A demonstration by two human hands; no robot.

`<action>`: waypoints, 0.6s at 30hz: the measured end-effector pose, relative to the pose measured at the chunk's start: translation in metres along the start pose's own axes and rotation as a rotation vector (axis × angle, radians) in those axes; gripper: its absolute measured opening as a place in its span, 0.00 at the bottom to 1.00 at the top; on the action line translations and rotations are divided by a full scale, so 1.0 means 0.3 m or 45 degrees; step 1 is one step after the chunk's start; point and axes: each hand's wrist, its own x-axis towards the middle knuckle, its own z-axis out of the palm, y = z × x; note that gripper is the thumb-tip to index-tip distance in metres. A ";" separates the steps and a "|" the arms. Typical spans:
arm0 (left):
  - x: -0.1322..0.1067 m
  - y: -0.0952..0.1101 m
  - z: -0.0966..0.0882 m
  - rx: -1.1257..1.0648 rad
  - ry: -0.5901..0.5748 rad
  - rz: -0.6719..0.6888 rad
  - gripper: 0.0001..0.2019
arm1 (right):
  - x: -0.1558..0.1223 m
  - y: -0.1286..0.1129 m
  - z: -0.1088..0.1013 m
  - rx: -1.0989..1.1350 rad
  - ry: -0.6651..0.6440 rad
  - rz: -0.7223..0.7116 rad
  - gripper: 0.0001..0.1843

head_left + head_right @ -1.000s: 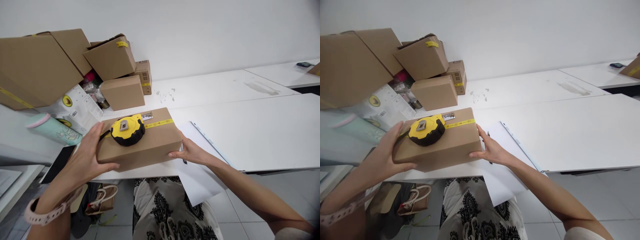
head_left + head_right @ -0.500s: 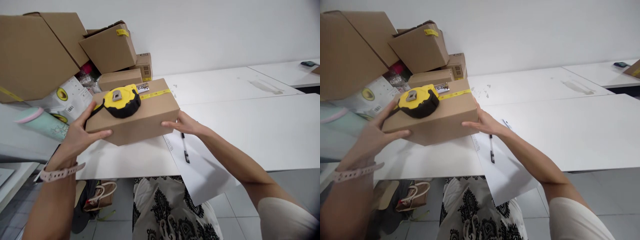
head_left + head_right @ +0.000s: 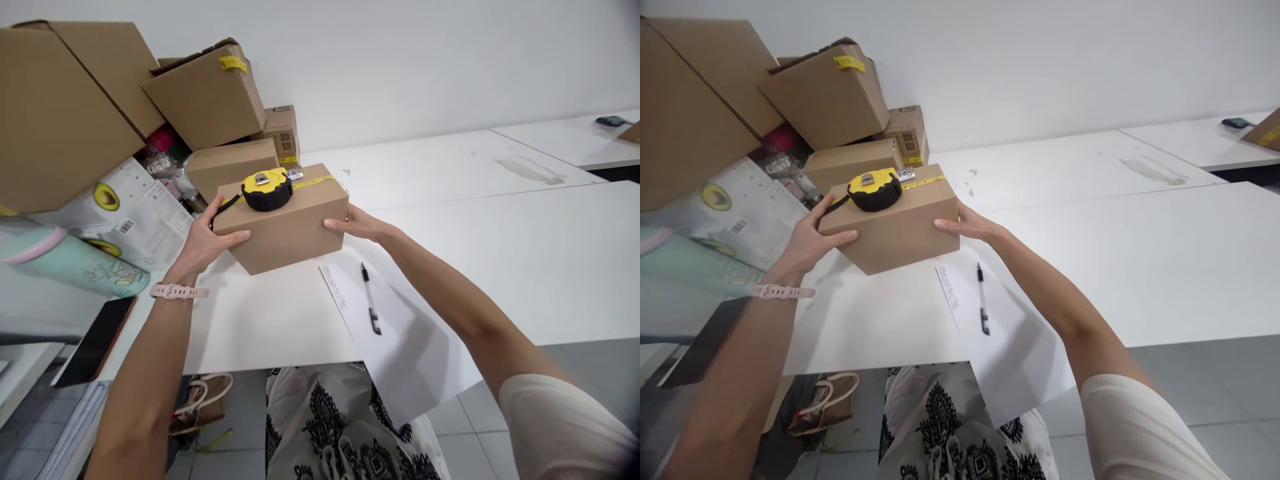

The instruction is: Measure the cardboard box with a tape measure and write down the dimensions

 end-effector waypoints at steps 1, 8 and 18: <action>-0.001 0.003 0.001 0.019 -0.013 0.021 0.54 | -0.018 0.005 -0.001 -0.055 0.067 0.003 0.44; -0.331 0.139 0.130 0.390 0.561 0.383 0.33 | -0.312 -0.011 0.076 -0.747 0.685 0.518 0.26; -0.707 0.106 0.617 0.610 -0.888 1.158 0.53 | -0.500 0.034 0.205 -0.977 0.083 0.549 0.21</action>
